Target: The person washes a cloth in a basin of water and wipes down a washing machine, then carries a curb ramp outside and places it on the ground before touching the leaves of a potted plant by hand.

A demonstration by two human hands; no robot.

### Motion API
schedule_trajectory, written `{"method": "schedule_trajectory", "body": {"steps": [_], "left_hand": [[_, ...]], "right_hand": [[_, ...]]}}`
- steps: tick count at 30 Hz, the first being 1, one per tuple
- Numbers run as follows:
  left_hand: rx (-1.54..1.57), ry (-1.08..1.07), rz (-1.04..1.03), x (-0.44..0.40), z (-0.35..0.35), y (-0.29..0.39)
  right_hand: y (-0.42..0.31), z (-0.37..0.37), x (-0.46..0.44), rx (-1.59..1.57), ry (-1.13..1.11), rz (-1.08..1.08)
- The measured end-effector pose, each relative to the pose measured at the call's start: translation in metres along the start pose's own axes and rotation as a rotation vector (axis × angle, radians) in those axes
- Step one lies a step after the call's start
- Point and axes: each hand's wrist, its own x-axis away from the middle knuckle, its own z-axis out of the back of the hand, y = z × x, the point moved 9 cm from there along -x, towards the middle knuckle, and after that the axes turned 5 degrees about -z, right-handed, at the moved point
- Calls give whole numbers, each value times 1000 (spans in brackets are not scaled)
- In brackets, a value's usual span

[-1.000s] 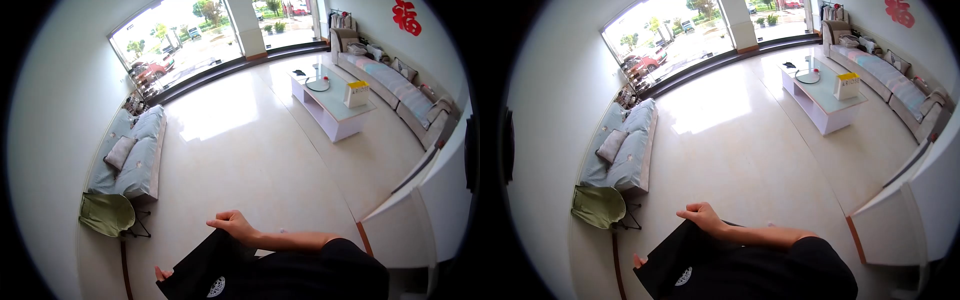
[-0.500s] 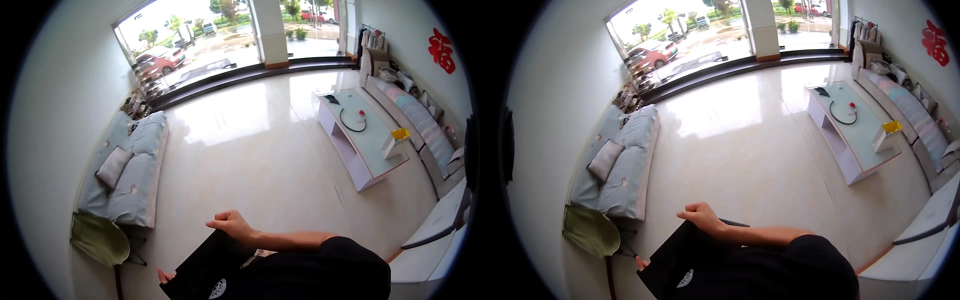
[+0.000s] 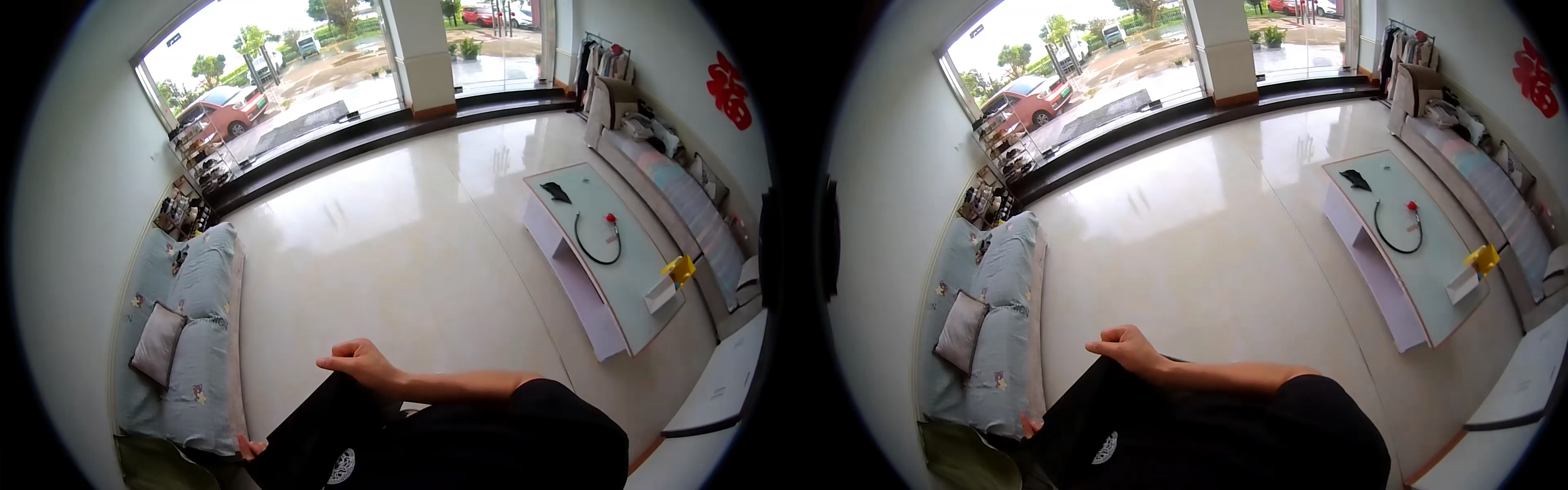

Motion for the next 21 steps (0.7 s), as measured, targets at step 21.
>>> {"method": "schedule_trajectory", "body": {"steps": [21], "left_hand": [[-7,111,4,-548,-322,-116]], "right_hand": [[-116,222,-602,-29,114,-52]]}}
